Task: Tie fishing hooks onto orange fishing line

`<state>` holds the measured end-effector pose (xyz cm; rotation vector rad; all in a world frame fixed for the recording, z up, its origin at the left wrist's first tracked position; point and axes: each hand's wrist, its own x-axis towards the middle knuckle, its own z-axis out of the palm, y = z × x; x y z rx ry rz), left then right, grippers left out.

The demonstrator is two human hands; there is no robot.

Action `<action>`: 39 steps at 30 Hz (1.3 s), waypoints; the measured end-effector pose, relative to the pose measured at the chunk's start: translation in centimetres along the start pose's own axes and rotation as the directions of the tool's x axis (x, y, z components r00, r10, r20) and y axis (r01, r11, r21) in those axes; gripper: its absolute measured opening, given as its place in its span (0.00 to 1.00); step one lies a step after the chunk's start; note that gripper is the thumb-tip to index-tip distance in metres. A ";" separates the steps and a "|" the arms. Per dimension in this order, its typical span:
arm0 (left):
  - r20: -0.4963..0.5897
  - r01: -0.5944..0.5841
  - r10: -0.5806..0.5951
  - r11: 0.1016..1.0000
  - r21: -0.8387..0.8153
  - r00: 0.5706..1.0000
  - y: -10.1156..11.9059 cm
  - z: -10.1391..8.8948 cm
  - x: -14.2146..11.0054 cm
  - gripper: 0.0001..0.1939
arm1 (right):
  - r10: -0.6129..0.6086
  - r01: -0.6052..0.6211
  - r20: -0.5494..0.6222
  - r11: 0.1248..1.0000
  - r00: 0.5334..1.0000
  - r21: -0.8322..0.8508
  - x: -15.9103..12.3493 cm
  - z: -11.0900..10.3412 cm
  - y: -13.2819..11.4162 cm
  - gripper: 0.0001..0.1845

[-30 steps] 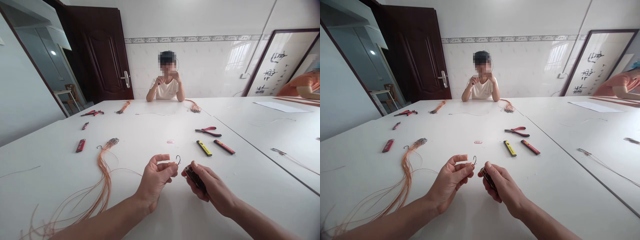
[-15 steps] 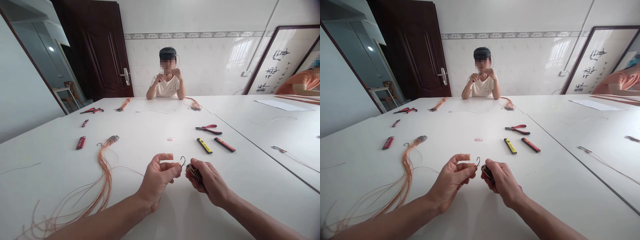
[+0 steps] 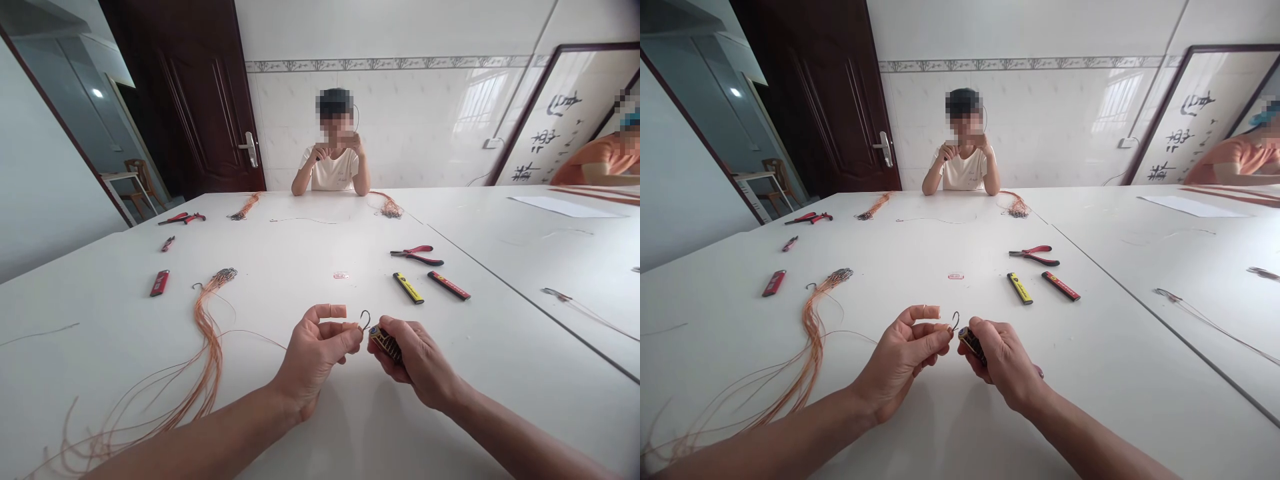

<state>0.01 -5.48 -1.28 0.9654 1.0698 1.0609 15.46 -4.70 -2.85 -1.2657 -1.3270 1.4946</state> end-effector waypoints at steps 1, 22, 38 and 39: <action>0.002 0.000 0.000 1.000 0.001 1.000 0.0 0.0 0.0 0.19 | -0.004 0.004 0.001 1.000 1.000 -0.012 -0.1 0.0 0.0 0.22; -0.032 -0.006 0.006 1.000 -0.007 0.999 -0.1 0.0 0.1 0.16 | -0.413 0.095 -0.067 0.360 0.908 -0.928 3.6 -3.8 1.6 0.19; 0.004 -0.085 0.085 0.995 -0.053 0.996 -0.7 -0.1 0.3 0.13 | -0.230 0.194 -0.051 0.905 0.972 -0.378 -0.8 0.3 -0.7 0.12; 0.009 -0.091 0.091 0.994 -0.055 0.996 -0.7 0.0 0.3 0.13 | -0.224 0.189 -0.058 0.913 0.973 -0.362 -0.7 0.3 -0.6 0.13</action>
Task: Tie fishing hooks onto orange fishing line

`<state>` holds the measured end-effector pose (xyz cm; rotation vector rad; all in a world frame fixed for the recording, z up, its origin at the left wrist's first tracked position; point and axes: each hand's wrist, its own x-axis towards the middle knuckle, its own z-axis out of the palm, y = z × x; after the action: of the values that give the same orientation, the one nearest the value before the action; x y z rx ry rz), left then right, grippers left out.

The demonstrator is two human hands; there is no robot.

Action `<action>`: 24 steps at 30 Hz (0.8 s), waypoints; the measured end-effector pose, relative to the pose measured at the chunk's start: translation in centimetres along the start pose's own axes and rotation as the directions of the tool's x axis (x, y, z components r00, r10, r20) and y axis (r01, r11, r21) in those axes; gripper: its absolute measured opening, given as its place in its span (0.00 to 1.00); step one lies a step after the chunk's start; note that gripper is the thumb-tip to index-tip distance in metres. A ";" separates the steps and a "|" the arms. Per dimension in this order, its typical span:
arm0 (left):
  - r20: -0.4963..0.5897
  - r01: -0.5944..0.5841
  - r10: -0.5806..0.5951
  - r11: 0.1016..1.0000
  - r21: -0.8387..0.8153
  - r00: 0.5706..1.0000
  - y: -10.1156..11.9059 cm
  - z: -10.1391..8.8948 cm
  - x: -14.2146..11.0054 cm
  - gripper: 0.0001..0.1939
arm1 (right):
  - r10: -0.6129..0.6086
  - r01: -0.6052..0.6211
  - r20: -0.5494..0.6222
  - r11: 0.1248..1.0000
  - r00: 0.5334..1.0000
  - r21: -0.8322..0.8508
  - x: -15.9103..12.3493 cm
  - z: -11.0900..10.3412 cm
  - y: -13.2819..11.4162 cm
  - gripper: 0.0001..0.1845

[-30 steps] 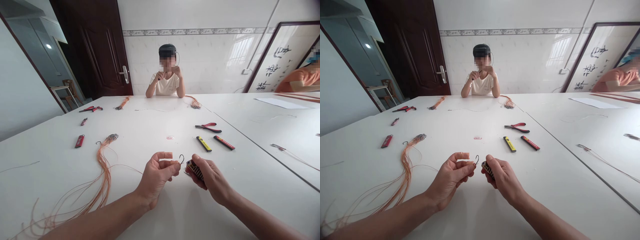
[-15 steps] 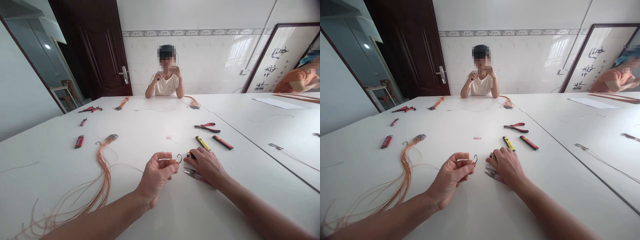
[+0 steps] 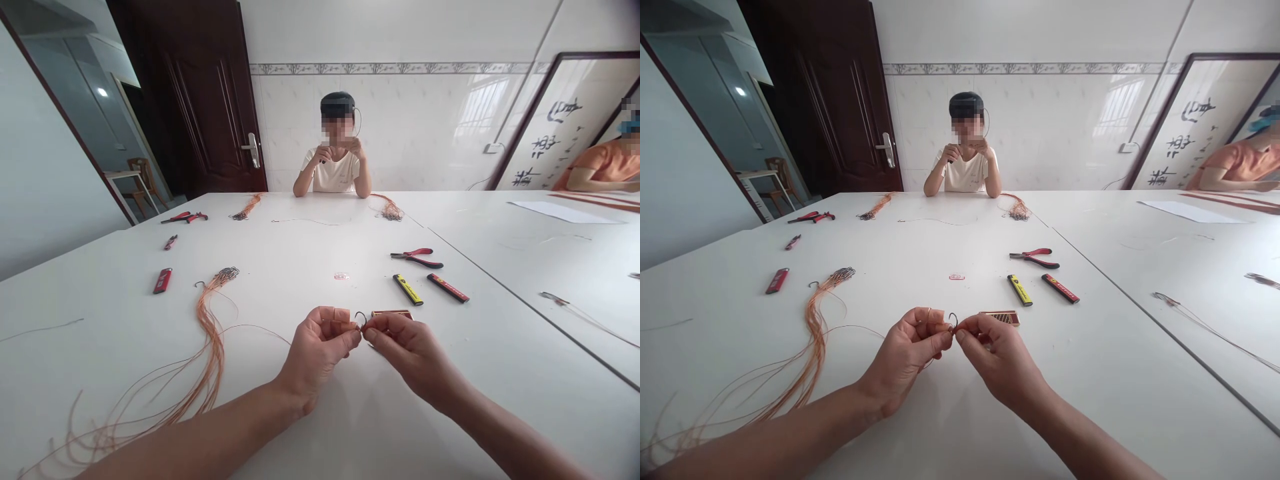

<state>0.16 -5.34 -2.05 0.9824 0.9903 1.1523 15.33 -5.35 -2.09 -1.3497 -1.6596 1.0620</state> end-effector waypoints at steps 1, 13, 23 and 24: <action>0.004 -0.007 0.007 1.000 0.001 1.000 0.0 0.0 0.0 0.13 | 0.006 -0.006 -0.003 1.000 1.000 0.016 0.0 0.0 0.1 0.13; 0.066 -0.065 0.061 0.996 0.055 0.996 -0.1 0.0 0.0 0.10 | -0.019 0.019 -0.001 0.991 1.000 0.136 0.1 -0.1 0.7 0.12; 0.148 -0.192 0.166 0.964 0.184 0.975 -0.7 -0.6 0.6 0.08 | -0.112 0.145 -0.321 0.986 0.940 0.081 0.8 -1.0 1.2 0.07; 0.149 -0.213 0.184 0.954 0.213 0.972 -0.7 -0.8 0.8 0.08 | -0.110 0.176 -0.398 0.975 0.911 0.134 1.1 -1.4 1.3 0.06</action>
<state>-0.33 -4.59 -2.99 1.3491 0.9502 1.1411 16.91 -3.97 -2.73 -1.2147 -1.3205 0.7669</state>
